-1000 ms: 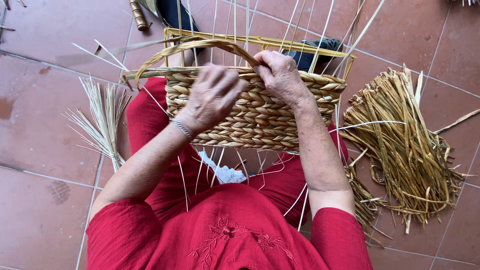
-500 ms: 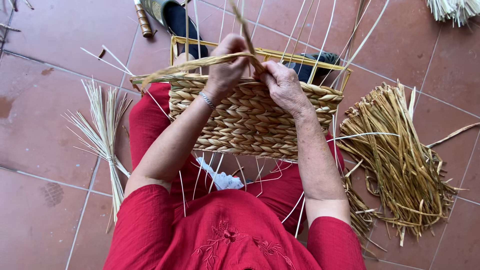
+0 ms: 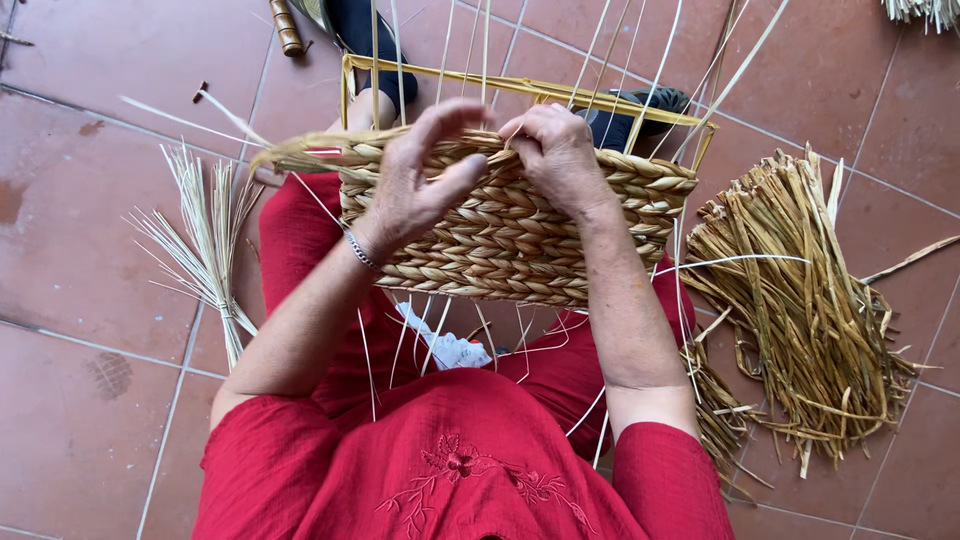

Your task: The person sits on a tiled floor weaving dried water hyacinth strands around a rectangular bamboo frame to form a basket body. They tuck and pull strands through the woven wall, add new strands from bundles beside them, and rotate the frame to work around the sides.

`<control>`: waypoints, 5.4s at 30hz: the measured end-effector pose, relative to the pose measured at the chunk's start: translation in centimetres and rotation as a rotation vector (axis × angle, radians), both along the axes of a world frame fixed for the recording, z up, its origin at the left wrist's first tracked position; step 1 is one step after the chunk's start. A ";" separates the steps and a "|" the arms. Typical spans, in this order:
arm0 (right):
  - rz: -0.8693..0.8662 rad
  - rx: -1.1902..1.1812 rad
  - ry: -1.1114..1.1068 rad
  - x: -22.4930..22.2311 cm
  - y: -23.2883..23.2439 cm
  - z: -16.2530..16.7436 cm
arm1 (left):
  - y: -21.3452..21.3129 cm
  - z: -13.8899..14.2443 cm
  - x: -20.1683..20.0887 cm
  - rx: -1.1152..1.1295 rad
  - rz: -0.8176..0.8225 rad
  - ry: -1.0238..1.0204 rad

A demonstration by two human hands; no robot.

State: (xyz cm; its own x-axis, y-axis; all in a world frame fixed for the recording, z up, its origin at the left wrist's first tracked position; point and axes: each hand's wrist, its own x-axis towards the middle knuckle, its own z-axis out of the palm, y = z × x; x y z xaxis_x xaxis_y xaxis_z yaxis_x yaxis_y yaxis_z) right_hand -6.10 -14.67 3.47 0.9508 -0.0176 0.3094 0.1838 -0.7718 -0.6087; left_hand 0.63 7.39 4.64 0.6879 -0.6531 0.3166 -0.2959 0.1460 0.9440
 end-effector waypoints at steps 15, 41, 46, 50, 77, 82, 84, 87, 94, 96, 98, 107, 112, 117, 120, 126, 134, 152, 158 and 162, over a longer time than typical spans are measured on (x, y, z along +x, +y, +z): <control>-0.284 0.025 -0.143 0.2 1.4 -4.0 | 3.7 -4.0 1.4 0.733 0.095 -0.656; 0.113 0.057 0.161 -0.5 1.6 2.1 | 2.6 -2.8 2.3 0.851 0.093 -0.716; -0.023 0.037 0.057 0.7 2.7 0.8 | 1.7 2.1 3.6 0.567 0.500 -1.177; -0.104 0.165 0.133 0.9 2.2 0.2 | 0.9 1.5 1.5 0.392 0.359 -1.196; -0.241 0.220 0.202 1.8 3.3 -0.5 | 1.2 -1.5 -2.4 -0.060 -0.012 0.359; -0.010 -0.023 0.061 1.2 2.6 -0.8 | 2.3 -2.1 2.8 0.525 0.278 -0.810; -0.027 -0.055 0.064 1.1 2.6 -1.1 | 2.7 -2.8 3.6 0.610 0.262 -0.919; -0.170 -0.074 0.052 1.2 3.2 -1.8 | 3.2 -3.8 3.5 0.695 0.227 -1.053; -0.326 0.040 -0.026 1.5 4.0 -3.0 | 3.7 -5.1 2.1 0.745 0.114 -0.791; -0.338 0.027 -0.059 1.4 4.1 -3.1 | 4.2 -5.0 2.6 0.730 0.149 -0.692; -0.332 0.018 -0.085 1.4 4.1 -3.2 | 5.5 -4.4 4.2 0.791 0.191 -0.654; -0.307 -0.175 -0.299 1.6 5.7 -3.1 | 14.8 -1.4 7.9 0.955 0.559 -1.008; -0.129 -0.194 -0.283 2.5 6.2 -2.7 | 7.8 -3.7 1.9 0.589 0.246 -0.941; 0.010 0.006 -0.062 1.4 4.3 0.0 | 5.9 -4.7 1.3 0.766 0.180 -0.995; 0.098 0.090 0.099 0.7 3.6 1.3 | 5.9 -3.1 2.4 0.743 0.156 -0.824; 0.009 0.042 -0.021 1.8 4.6 -0.1 | 4.6 1.4 3.8 0.583 0.515 -1.097; -0.045 0.208 0.132 1.6 3.7 -0.5 | -0.8 -4.5 2.9 0.764 0.183 -0.795; -0.253 0.292 0.177 2.6 5.2 -0.7 | 2.9 -4.7 3.8 -0.392 0.182 1.149; -0.098 0.026 -0.042 3.3 5.4 -0.8 | 4.7 -1.1 1.1 -0.291 -0.002 0.747; 0.023 -0.008 -0.008 2.5 4.9 -0.1 | 5.5 -0.5 4.9 0.289 0.188 -0.362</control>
